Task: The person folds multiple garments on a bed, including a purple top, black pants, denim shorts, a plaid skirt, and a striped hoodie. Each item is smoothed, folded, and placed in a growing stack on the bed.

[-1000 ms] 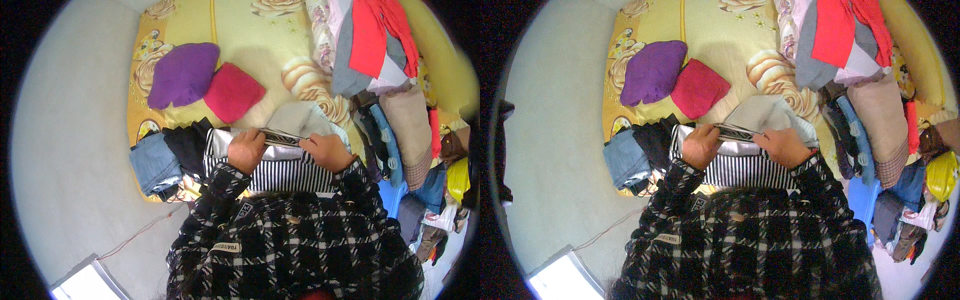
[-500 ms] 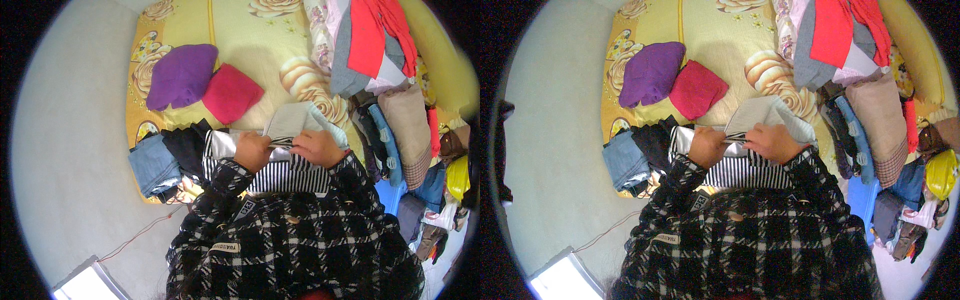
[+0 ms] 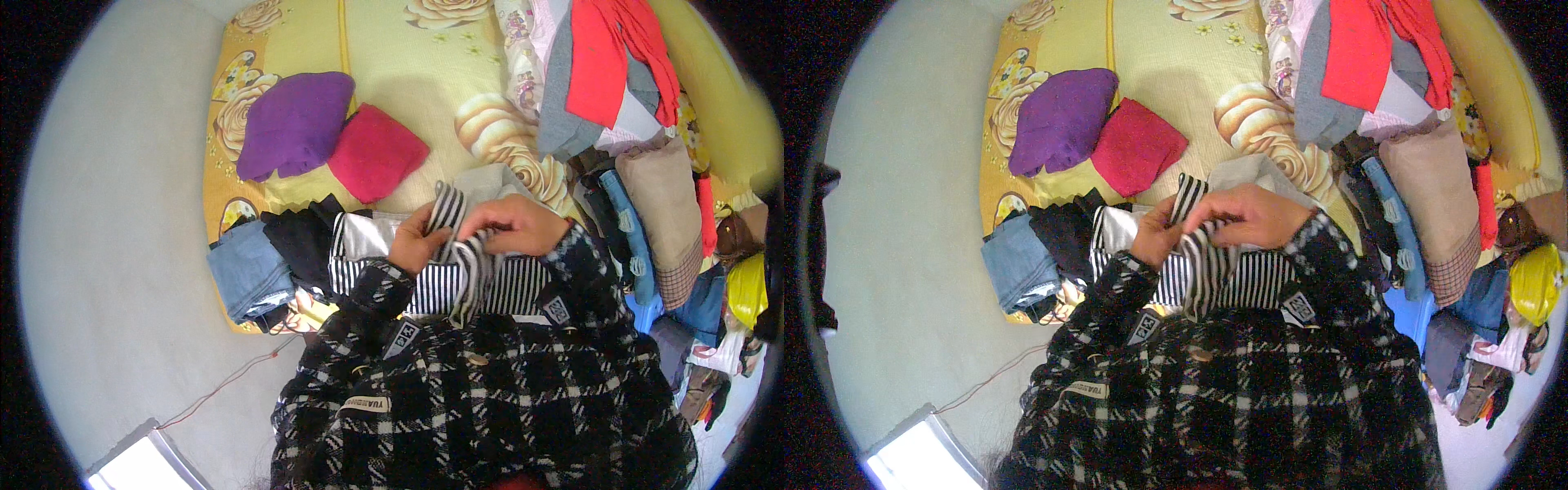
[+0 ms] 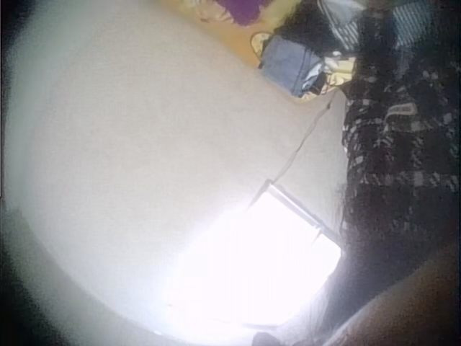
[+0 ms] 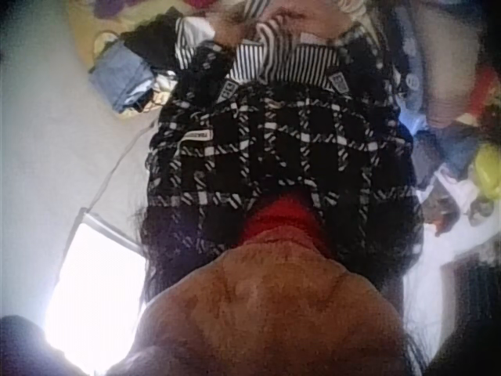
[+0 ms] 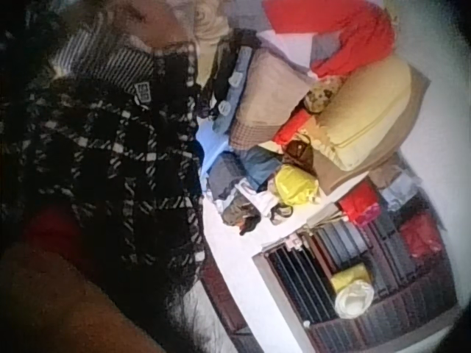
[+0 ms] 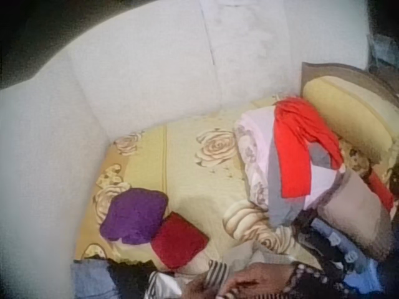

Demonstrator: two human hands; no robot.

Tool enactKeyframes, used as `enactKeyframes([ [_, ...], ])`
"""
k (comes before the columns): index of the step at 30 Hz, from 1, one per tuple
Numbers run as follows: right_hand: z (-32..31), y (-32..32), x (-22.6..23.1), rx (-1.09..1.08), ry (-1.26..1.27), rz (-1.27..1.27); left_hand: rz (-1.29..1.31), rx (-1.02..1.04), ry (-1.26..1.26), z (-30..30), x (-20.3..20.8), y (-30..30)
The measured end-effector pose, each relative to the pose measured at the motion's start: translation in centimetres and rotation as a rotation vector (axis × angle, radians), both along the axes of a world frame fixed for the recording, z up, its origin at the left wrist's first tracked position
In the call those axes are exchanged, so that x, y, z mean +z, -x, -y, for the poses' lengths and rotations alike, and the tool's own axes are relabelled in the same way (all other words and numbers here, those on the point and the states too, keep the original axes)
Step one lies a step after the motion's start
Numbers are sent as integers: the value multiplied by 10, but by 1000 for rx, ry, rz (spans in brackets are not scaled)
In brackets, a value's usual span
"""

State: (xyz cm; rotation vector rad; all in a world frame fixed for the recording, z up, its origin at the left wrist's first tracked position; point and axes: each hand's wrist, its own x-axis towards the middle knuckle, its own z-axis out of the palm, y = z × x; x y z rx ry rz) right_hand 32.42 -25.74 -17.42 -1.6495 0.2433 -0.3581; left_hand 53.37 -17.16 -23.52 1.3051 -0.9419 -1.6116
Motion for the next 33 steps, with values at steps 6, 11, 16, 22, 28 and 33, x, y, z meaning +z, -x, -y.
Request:
enactKeyframes([
  [6,6,-39,-44,-336,-180,-89,-285,79,-186,-6,5,11],
  [11,7,-36,-58,-482,-151,5,-401,115,-229,-6,8,10],
  [16,1,-47,-49,-517,-31,-116,-595,186,-398,0,6,6],
  [22,-15,-57,-56,-605,417,-3,-66,63,-218,-1,6,0],
  [28,-43,-25,-70,-987,582,-11,283,212,77,30,24,-43],
  [33,-56,-12,-97,-104,331,-495,588,20,488,67,39,-48],
])
